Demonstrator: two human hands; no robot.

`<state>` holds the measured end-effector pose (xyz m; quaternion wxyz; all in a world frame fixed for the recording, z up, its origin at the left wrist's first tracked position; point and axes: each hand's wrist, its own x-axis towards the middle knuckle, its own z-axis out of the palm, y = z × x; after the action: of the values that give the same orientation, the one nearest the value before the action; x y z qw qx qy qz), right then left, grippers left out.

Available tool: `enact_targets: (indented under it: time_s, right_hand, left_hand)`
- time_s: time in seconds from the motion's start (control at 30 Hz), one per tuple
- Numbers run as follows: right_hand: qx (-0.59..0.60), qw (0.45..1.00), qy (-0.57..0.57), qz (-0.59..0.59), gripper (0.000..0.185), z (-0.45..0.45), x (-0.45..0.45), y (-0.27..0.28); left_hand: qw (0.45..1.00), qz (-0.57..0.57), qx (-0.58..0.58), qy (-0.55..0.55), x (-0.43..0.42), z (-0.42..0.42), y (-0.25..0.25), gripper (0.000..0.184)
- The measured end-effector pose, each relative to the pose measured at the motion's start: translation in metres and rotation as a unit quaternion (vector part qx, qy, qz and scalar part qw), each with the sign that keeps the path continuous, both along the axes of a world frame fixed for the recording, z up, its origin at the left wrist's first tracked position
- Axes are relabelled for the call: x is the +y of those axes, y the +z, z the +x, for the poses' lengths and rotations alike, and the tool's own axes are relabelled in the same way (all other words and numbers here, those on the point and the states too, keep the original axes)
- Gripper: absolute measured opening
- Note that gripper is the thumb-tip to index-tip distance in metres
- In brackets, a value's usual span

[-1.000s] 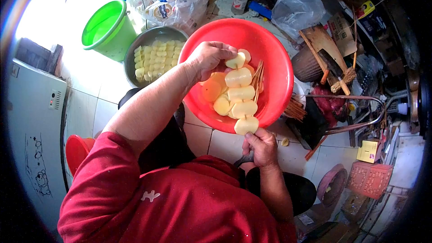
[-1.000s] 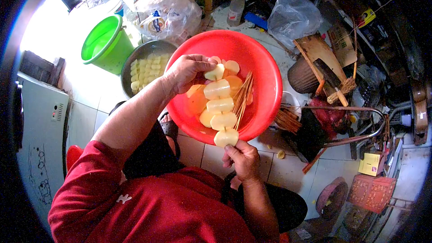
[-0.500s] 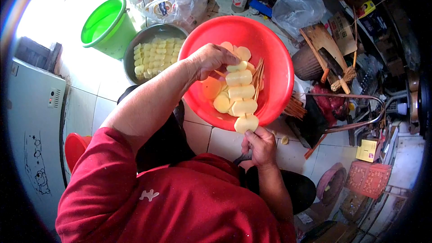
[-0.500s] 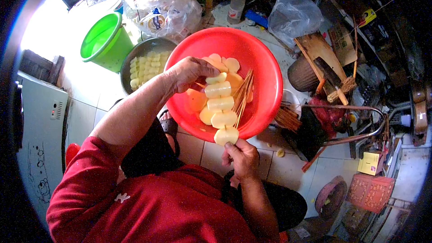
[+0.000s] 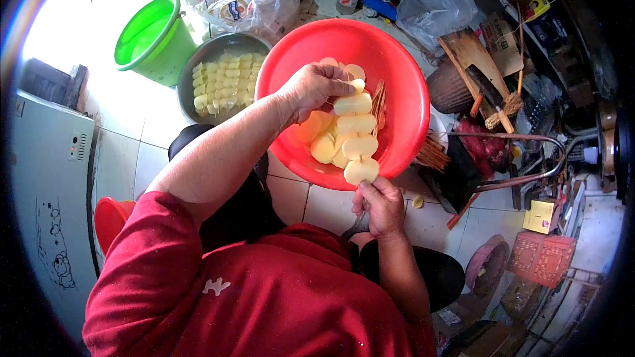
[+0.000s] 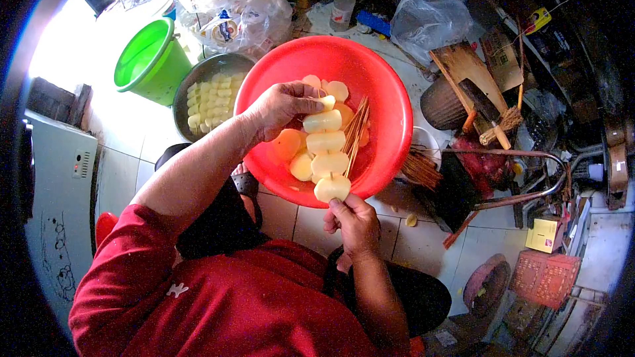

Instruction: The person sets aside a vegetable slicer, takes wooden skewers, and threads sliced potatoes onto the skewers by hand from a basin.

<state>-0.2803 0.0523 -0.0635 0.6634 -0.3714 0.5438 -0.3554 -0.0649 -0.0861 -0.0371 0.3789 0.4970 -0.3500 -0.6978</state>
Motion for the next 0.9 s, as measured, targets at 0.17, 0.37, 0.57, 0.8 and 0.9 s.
enact_targets:
  time_s: [0.17,0.37,0.57,0.8,0.9]
  right_hand:
    - [-0.048,0.998,-0.030,0.004,0.017,-0.004,-0.010,-0.002]
    - [-0.051,0.995,-0.089,0.021,0.013,-0.020,-0.056,0.009]
    - [-0.029,0.999,-0.019,0.032,0.010,-0.028,-0.108,-0.005]
    - [0.165,0.983,-0.083,-0.018,0.028,-0.008,-0.118,0.000]
    - [0.346,0.937,-0.043,-0.018,0.049,0.004,-0.109,0.036]
  left_hand:
    - [0.996,0.005,-0.077,0.049,-0.002,0.001,0.000,0.038]
    - [0.990,0.000,-0.104,0.095,-0.004,0.007,0.003,0.047]
    - [0.985,-0.014,-0.126,0.113,-0.001,0.020,-0.011,0.040]
    - [0.763,-0.135,-0.573,-0.266,0.021,0.024,-0.026,0.037]
    - [0.691,-0.194,-0.633,-0.291,0.023,0.024,-0.047,0.033]
